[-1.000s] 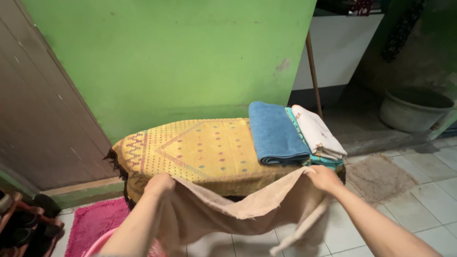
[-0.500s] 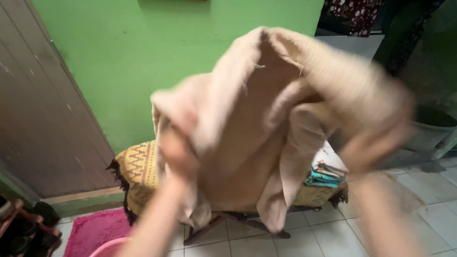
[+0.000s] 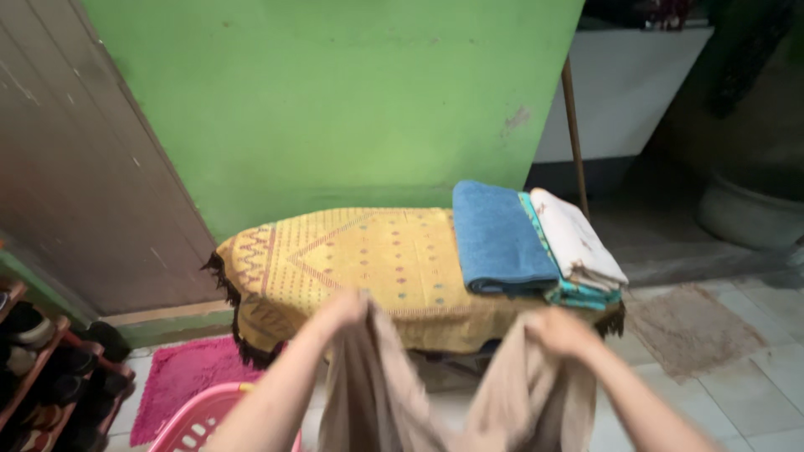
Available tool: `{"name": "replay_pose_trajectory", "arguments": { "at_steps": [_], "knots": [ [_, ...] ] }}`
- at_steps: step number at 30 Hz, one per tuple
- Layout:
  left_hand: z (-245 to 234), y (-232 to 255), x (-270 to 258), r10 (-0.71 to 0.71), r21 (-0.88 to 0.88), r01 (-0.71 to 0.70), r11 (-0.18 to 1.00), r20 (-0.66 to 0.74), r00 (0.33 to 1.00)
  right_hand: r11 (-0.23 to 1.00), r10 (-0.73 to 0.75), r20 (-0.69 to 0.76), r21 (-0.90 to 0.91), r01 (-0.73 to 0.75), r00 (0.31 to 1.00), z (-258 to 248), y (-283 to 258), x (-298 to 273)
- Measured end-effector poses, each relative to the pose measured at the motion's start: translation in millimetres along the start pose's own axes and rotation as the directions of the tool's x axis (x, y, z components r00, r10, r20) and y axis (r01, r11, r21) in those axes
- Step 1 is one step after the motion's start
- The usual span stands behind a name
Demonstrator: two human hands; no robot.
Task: The person folds several towels one by one on a small bench. They retrieve towels from a pink laundry basket, unfold and smooth each towel, then fold it neatly and place it on a growing stack on the bench.
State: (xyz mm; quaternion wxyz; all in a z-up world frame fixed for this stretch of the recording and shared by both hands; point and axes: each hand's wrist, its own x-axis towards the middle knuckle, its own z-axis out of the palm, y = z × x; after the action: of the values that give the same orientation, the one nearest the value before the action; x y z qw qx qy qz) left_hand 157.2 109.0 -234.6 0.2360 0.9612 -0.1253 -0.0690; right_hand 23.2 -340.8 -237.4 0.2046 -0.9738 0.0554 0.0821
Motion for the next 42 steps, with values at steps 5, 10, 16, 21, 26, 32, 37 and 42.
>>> {"name": "replay_pose_trajectory", "arguments": {
  "at_steps": [5,10,16,21,26,32,37,42],
  "knots": [
    [-173,116,-30,0.187,0.109,-0.152,0.982,-0.587,0.787,0.958,0.116,-0.47,-0.18,-0.223,0.875,-198,-65,-28],
    [-217,182,-134,0.203,-0.03,-0.711,0.703,-0.949,0.241,0.934,-0.213,-0.971,-0.171,0.315,0.106,-284,-96,-81],
    [-93,152,-146,0.444,0.28,-0.4,0.872,-0.112,0.889,0.971,-0.228,-0.245,-0.127,0.202,0.942,-66,-92,-114],
    [-62,102,-123,0.158,0.174,-0.22,0.96,0.311,0.937,0.984,-0.064,0.203,0.173,0.029,0.977,-45,-64,-129],
    [-69,147,-125,0.235,-0.009,-0.236,0.972,0.165,0.958,0.753,0.002,-0.089,0.655,0.056,0.996,-79,-109,-125],
    [-80,209,-154,0.222,-0.342,-0.24,0.908,-0.093,0.971,0.176,-0.206,0.308,0.945,-0.274,0.929,-56,-186,-143],
    [-86,221,-173,0.199,-0.364,-0.222,0.904,-0.101,0.975,0.017,-0.206,0.229,0.973,-0.23,0.952,-37,-189,-137],
    [-85,203,-172,0.278,-0.21,-0.33,0.92,-0.242,0.929,-0.074,-0.213,-0.039,0.997,0.024,0.976,-32,-172,-120]
  ]
}}
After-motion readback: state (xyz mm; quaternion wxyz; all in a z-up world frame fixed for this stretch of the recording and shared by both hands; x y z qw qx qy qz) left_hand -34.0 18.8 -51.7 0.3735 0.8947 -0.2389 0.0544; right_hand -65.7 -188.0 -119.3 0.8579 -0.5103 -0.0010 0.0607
